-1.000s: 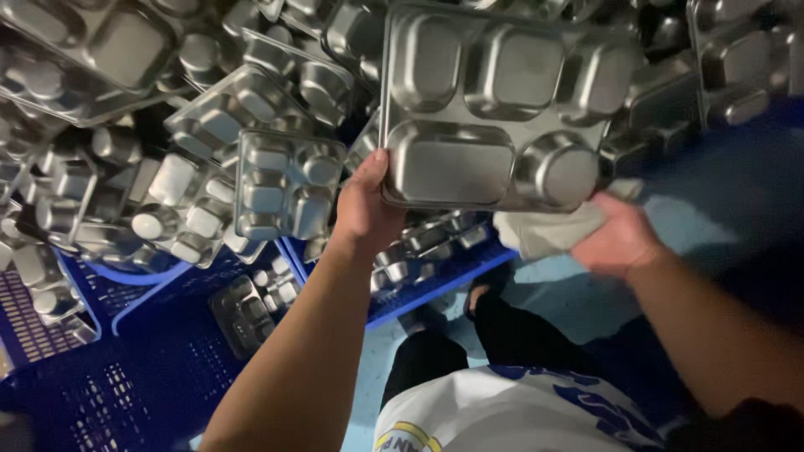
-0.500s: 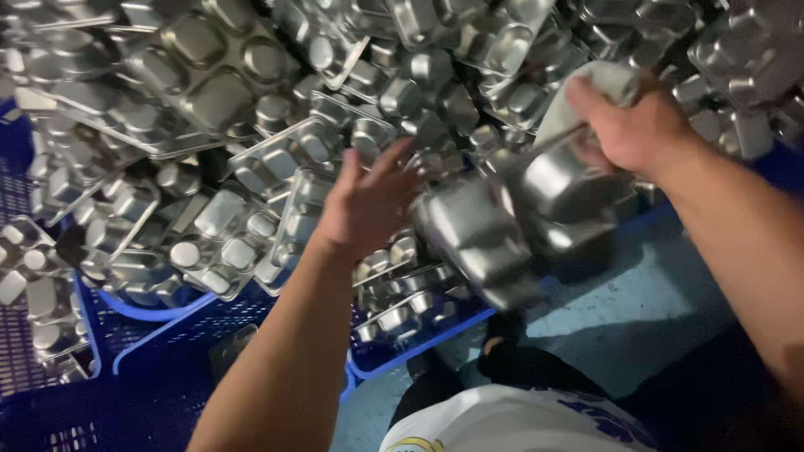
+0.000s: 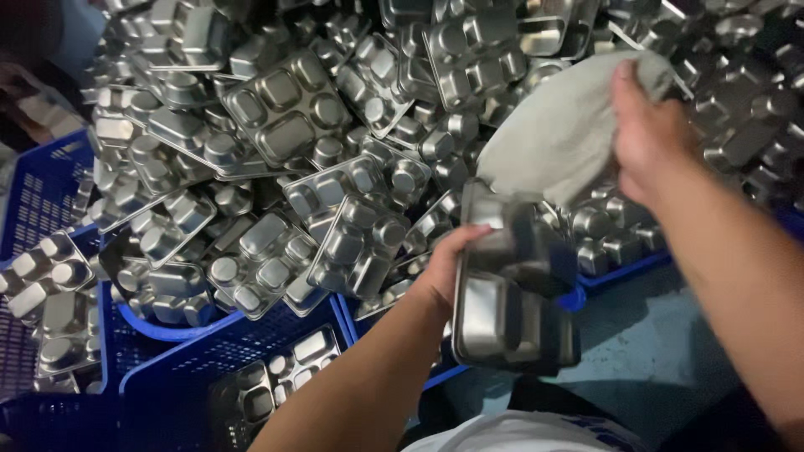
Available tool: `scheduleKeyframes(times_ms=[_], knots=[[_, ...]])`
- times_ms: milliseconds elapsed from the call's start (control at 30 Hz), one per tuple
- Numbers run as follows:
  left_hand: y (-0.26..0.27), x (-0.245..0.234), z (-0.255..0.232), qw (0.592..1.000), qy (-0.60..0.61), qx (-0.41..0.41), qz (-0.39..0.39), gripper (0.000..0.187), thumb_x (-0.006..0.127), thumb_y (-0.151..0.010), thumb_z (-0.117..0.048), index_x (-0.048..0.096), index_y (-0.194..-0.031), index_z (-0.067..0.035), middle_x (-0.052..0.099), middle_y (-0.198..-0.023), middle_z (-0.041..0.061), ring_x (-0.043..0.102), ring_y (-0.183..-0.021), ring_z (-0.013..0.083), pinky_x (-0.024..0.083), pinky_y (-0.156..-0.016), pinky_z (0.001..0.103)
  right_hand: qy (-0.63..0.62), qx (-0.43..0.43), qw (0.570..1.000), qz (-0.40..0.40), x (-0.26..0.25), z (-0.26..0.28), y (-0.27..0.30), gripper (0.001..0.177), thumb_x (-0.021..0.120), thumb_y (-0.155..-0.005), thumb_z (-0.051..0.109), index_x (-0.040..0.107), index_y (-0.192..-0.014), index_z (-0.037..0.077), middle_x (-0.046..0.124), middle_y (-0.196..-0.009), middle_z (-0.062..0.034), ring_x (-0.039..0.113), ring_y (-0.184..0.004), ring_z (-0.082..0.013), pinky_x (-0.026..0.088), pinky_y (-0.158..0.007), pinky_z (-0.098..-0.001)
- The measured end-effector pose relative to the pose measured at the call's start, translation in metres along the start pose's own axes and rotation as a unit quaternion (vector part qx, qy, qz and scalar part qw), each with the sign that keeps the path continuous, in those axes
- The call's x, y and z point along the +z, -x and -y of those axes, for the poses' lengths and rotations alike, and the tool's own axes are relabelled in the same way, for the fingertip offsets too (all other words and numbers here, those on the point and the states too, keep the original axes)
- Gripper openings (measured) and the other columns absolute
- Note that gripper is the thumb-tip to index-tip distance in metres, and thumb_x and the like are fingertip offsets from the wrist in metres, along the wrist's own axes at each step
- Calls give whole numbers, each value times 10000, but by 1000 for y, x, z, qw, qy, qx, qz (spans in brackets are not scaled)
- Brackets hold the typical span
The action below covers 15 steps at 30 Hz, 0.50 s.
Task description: The person wipes stainless steel compartmentalized trays with a cloth, handling them one at a time from a large pile in blue crates. The person wipes both sides of each tray and places the cleaned trays into a separate stack.
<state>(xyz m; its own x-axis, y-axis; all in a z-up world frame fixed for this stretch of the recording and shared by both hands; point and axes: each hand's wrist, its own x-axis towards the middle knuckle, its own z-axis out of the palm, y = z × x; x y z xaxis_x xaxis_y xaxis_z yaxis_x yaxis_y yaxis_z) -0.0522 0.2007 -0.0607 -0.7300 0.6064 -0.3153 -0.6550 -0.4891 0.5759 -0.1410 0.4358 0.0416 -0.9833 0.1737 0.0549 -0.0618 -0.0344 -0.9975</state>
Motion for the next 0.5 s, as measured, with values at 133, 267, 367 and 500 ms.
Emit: scheduleKeyframes(times_ms=[133,267,367,500], knots=[[4,16,-24,996,68,42,39,799,607,-849,-675,592,-1387,-84,695,-1259,156,678,-1138,318,567,-969,475,370,-6,882,290,-12,34,40,748,542,-915,622,473,-1530,202,571,-1419,-144,602,-1289,-335,534,-1016,-531],[-1,46,-38,988,4,134,77,847,575,-892,-712,518,-1470,-95,643,-1335,154,647,-1199,309,537,-1018,472,512,-385,696,324,11,37,55,804,781,-886,540,539,-1575,206,348,-1637,-145,294,-1462,-464,344,-1092,-610],[-15,68,-38,984,-63,148,74,850,577,-896,-703,507,-1470,-81,631,-1336,173,647,-1211,307,543,-1039,454,360,-416,800,238,17,35,69,706,818,-789,469,550,-1376,182,430,-1460,-151,455,-1387,-340,426,-1124,-473],[-30,83,-30,981,-47,142,127,900,571,-926,-742,501,-1484,-39,624,-1338,188,634,-1220,307,528,-1067,450,313,-295,893,135,11,38,88,691,846,-790,319,498,-1370,182,503,-1411,-124,539,-1313,-310,469,-1065,-452]])
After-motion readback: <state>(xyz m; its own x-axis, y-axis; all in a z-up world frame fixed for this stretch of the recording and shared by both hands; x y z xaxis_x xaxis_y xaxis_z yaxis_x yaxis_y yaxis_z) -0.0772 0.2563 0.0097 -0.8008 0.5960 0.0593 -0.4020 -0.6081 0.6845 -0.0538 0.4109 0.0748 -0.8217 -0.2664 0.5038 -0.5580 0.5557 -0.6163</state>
